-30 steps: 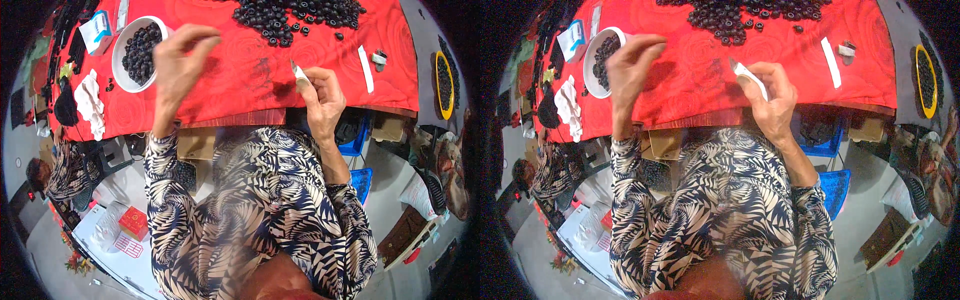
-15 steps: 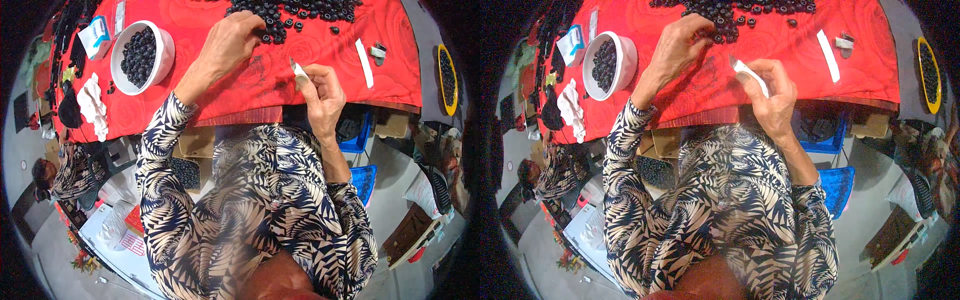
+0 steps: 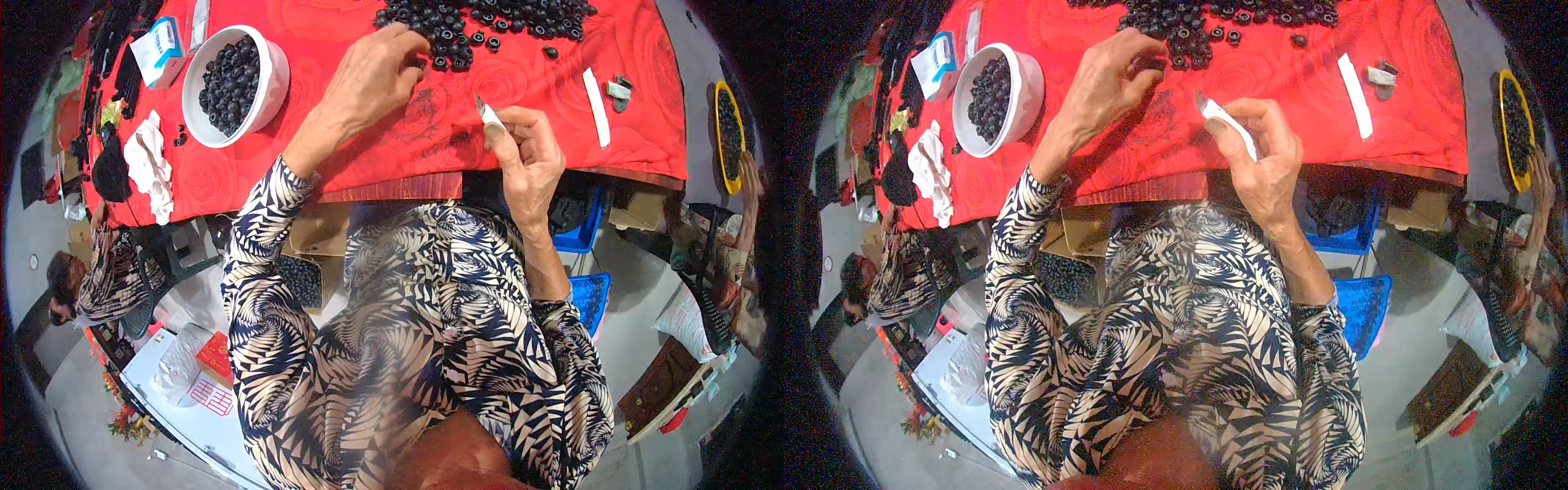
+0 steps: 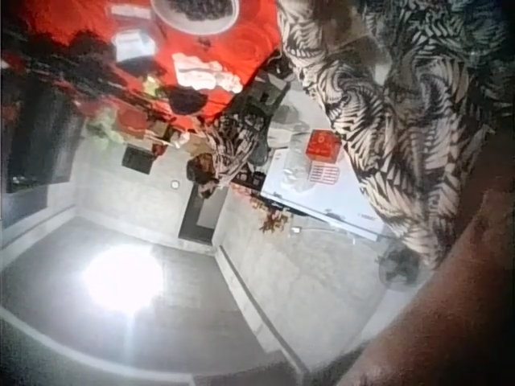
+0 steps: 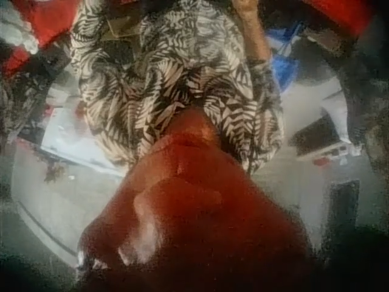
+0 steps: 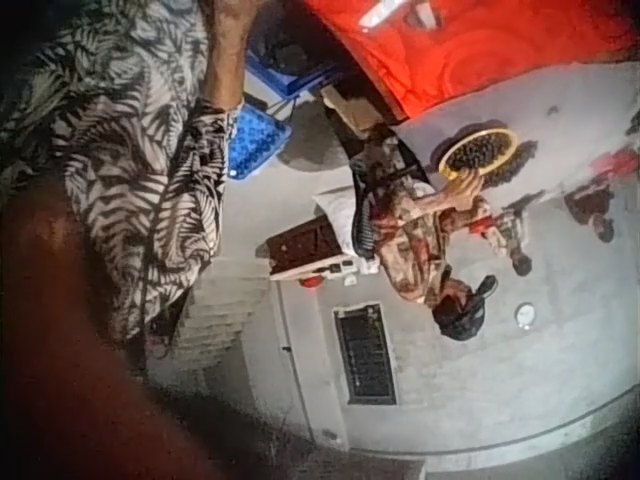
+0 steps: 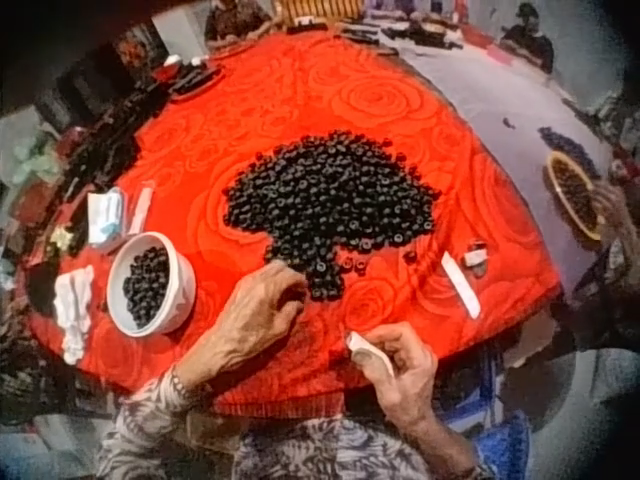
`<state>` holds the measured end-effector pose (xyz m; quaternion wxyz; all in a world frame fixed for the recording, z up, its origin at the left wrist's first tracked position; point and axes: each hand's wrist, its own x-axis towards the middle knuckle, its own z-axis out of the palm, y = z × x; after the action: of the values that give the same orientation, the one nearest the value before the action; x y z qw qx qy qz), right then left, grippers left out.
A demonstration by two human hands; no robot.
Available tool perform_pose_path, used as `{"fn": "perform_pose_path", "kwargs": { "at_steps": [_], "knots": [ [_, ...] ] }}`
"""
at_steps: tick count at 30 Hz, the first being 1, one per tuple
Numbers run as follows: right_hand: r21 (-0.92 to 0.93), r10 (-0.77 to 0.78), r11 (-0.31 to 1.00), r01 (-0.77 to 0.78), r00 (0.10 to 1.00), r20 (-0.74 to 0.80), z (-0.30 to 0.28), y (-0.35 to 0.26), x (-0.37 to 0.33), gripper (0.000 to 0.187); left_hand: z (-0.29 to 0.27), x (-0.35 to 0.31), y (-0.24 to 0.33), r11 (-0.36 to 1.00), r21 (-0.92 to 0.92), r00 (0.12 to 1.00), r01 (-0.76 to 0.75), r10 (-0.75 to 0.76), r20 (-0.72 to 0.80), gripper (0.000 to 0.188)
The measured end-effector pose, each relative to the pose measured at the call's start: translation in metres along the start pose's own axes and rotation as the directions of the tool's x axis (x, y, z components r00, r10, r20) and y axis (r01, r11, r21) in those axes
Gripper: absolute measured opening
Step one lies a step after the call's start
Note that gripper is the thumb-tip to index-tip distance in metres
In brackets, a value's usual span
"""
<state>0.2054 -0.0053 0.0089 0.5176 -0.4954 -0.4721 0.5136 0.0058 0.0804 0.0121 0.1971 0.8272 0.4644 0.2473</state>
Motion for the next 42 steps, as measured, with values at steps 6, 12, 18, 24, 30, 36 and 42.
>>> {"fn": "perform_pose_path", "kwargs": {
  "at_steps": [6,12,18,24,30,36,42],
  "knots": [
    [-0.026,0.002,1.000,-0.002,1.000,0.015,0.002,-0.002,0.000,0.018,-0.025,-0.029,0.015,0.657,-0.586,0.861,0.474,-0.484,0.155,0.021],
    [-0.083,0.021,0.996,-0.016,0.998,0.063,0.010,-0.007,0.000,0.018,-0.019,-0.064,0.021,-0.092,-0.957,0.803,0.276,-0.525,0.282,0.024],
    [-0.074,0.029,0.997,-0.020,0.993,0.117,0.020,-0.007,0.000,0.019,-0.019,-0.082,0.030,-0.407,-0.912,0.808,0.061,-0.516,0.284,0.024],
    [-0.150,0.079,0.987,-0.053,0.982,0.171,0.027,-0.010,-0.002,0.019,-0.008,-0.093,0.021,-0.467,-0.883,0.850,-0.037,-0.480,0.218,0.025],
    [-0.145,0.066,0.989,-0.034,0.972,0.227,0.035,-0.008,-0.003,0.017,0.000,-0.097,0.024,-0.558,-0.819,0.833,-0.137,-0.512,0.210,0.030],
    [-0.142,0.123,0.986,-0.089,0.960,0.251,0.040,-0.015,-0.004,0.017,0.002,-0.097,0.025,-0.541,-0.829,0.839,-0.140,-0.510,0.191,0.032],
    [-0.143,0.146,0.983,-0.112,0.956,0.254,0.042,-0.014,-0.005,0.017,0.003,-0.101,0.019,-0.559,-0.823,0.900,-0.097,-0.402,0.167,0.029]
  ]
}}
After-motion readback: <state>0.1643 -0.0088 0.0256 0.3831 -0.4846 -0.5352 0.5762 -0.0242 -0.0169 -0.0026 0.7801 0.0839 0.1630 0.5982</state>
